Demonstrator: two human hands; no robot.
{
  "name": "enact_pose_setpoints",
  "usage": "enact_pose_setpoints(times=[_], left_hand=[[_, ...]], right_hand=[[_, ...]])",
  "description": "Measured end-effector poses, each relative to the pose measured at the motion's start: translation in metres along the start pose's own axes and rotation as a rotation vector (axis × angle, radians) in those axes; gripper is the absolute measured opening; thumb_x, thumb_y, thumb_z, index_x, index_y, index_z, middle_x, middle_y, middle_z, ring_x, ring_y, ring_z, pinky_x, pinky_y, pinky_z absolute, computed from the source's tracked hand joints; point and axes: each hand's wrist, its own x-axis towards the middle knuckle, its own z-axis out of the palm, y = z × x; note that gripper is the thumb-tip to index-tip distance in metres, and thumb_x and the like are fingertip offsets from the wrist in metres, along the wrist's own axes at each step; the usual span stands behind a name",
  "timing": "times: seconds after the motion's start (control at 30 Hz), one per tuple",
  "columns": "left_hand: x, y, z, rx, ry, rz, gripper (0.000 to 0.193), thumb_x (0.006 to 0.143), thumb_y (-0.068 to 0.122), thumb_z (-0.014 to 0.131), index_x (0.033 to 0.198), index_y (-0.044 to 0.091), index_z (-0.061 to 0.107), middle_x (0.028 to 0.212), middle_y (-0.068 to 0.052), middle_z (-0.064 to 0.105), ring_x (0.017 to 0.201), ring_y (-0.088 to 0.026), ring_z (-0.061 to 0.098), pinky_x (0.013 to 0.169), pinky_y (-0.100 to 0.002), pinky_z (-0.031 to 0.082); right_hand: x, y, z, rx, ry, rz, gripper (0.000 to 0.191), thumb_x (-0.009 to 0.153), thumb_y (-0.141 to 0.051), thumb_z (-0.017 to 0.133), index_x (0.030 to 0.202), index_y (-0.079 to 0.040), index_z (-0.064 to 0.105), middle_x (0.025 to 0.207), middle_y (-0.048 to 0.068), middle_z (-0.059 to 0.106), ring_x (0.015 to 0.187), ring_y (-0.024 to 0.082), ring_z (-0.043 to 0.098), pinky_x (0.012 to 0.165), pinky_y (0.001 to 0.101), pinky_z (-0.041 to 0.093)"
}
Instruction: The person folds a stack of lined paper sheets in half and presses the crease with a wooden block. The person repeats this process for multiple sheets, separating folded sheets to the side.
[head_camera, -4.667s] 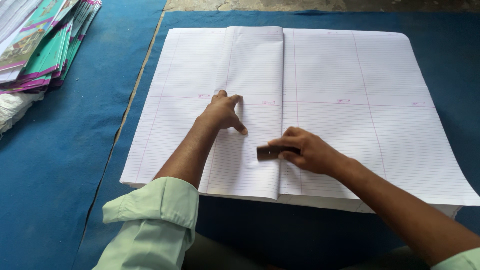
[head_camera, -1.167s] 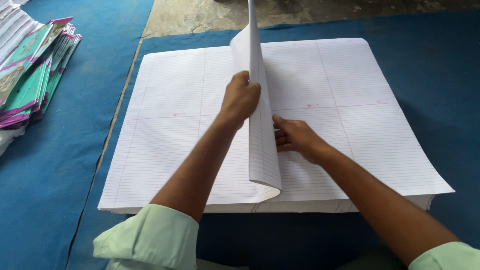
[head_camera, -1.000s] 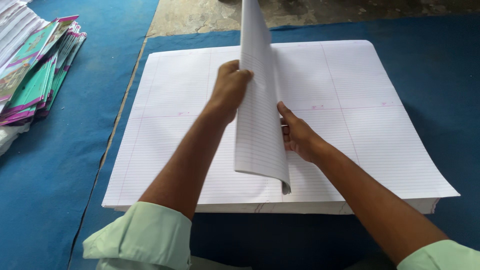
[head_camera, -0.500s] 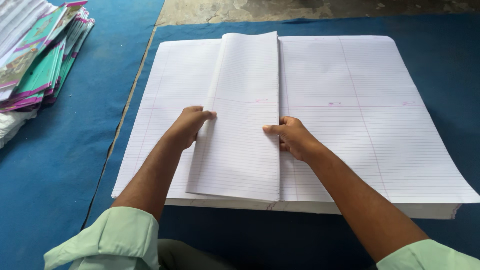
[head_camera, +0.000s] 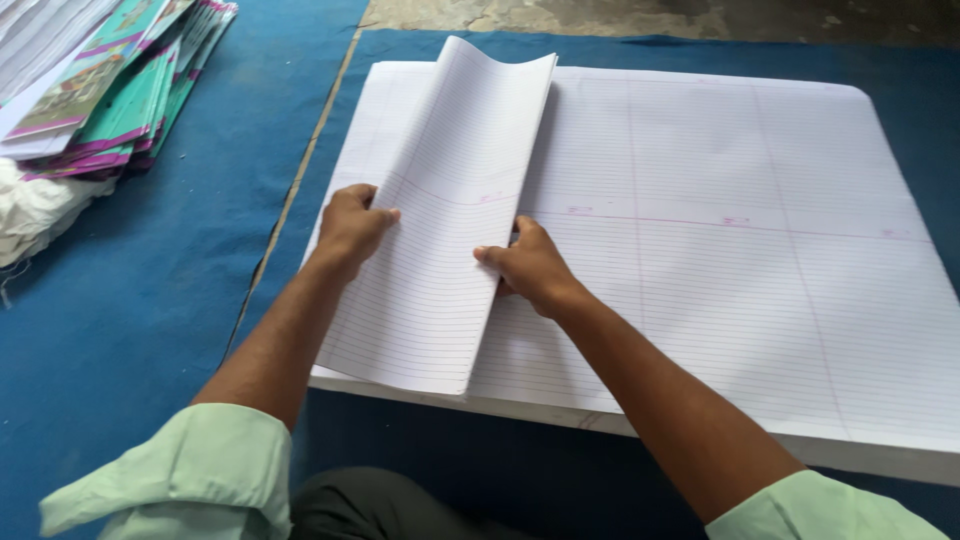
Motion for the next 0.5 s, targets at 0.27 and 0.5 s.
enact_pose_setpoints(times=[0.27,0.5], left_hand=[[0.026,-0.076,-0.120,-0.032,0.116,0.028,0.037,0.084,0.008,0.073,0.120,0.000,0.070,0.104,-0.015,0.076,0.087,-0.022,0.073,0.077,-0.033,0.057],[0.015,-0.135,-0.221,0.030,0.235,-0.011,0.036,0.084,0.009,0.074,0.119,0.001,0.071,0.103,-0.012,0.076,0.086,-0.020,0.072,0.075,-0.032,0.056]], right_hand=[[0.018,-0.037,0.127,0.036,-0.135,-0.030,0.050,0.090,-0.014,0.063,0.129,0.008,0.039,0.102,0.029,0.068,0.084,0.034,0.077,0.071,0.0393,0.068],[0.011,-0.061,0.242,0.024,-0.227,-0.050,0.052,0.088,-0.008,0.065,0.129,0.006,0.037,0.106,0.030,0.065,0.090,0.037,0.075,0.076,0.0395,0.067]])
